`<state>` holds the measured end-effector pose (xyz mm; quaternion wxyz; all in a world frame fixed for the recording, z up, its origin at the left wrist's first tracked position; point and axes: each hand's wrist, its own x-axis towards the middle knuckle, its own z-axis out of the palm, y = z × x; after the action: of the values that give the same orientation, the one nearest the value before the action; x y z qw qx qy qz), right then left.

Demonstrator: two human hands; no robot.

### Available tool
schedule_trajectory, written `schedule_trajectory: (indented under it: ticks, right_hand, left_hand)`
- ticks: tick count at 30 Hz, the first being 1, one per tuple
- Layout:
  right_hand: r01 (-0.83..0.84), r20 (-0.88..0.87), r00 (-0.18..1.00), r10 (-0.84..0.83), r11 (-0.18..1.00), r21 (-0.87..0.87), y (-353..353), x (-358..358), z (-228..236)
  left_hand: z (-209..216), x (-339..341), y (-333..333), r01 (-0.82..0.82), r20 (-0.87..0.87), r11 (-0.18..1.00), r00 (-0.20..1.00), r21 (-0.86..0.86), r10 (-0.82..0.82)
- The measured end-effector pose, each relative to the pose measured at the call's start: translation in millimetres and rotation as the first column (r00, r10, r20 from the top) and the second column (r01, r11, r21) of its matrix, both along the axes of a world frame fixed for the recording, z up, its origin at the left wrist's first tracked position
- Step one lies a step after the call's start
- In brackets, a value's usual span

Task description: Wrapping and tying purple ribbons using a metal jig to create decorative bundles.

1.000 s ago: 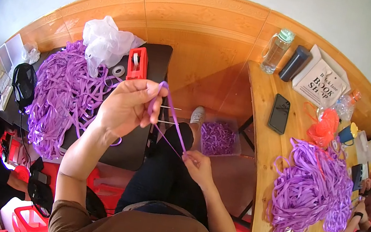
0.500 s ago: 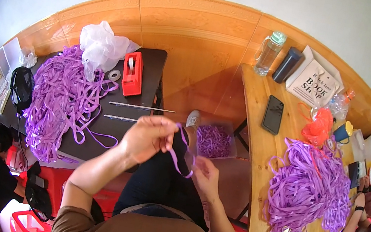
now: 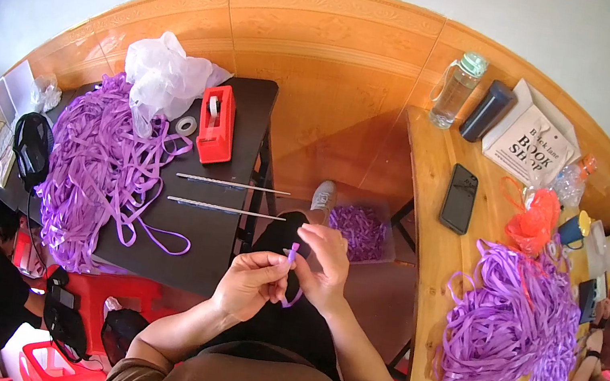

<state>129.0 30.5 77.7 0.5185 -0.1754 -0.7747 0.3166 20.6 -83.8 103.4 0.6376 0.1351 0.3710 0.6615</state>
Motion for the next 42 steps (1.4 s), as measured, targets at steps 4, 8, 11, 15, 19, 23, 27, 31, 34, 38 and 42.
schedule_trajectory:
  ticks: [4, 8, 11, 15, 19, 23, 27, 31, 34, 38, 42]
  right_hand:
    - [-0.026, 0.042, 0.999, 0.020, 0.990, 0.137, 19.3, -7.7, -10.4]
    - [-0.004, 0.100, 0.995, -0.026, 0.957, 0.291, 43.7, -15.6, -12.7]
    - [-0.001, 0.141, 0.989, -0.048, 0.944, 0.330, 60.6, -28.3, -15.4]
    - [-0.056, 0.136, 0.991, 0.010, 0.938, 0.342, 83.1, -50.5, -10.5]
    - [-0.117, 0.115, 0.990, 0.085, 0.945, 0.306, 103.3, -79.1, -20.2]
    - [-0.195, 0.097, 0.979, 0.177, 0.953, 0.231, 112.1, -103.9, -30.9]
    - [-0.267, 0.091, 0.962, 0.256, 0.954, 0.136, 113.8, -122.7, -41.0]
    - [-0.277, 0.138, 0.954, 0.265, 0.958, 0.078, 107.1, -129.4, -65.3]
    - [-0.308, 0.150, 0.940, 0.307, 0.951, -0.016, 91.1, -119.2, -77.5]
    - [-0.271, 0.185, 0.931, 0.313, 0.937, -0.222, 57.5, -95.6, -81.8]
    - [-0.298, 0.188, 0.897, 0.401, 0.861, -0.413, 20.6, -65.6, -80.9]
  left_hand:
    - [-9.8, 4.4, 2.7, -0.090, -0.086, 0.996, 0.992, 0.014, 0.091]
    - [-29.5, 15.0, 9.4, -0.234, -0.229, 0.972, 0.947, -0.018, 0.224]
    - [-56.2, 21.2, 15.8, -0.259, -0.171, 0.965, 0.953, -0.039, 0.249]
    - [-57.1, 25.2, 19.3, -0.359, -0.256, 0.933, 0.900, 0.025, 0.353]
    - [-65.4, 9.9, 38.4, -0.418, -0.219, 0.908, 0.885, 0.021, 0.412]
    - [-75.6, 1.3, 46.4, -0.491, -0.234, 0.869, 0.840, 0.053, 0.489]
    - [-77.4, -4.1, 52.2, -0.567, -0.255, 0.819, 0.781, 0.093, 0.570]
    - [-76.4, -4.0, 55.6, -0.590, -0.211, 0.796, 0.768, 0.131, 0.604]
    - [-77.9, -1.1, 46.4, -0.552, -0.215, 0.831, 0.805, 0.070, 0.553]
    - [-82.8, 11.7, 13.9, -0.462, -0.239, 0.886, 0.864, -0.023, 0.444]
    - [-81.6, 22.9, -23.2, -0.372, -0.274, 0.928, 0.896, -0.029, 0.350]
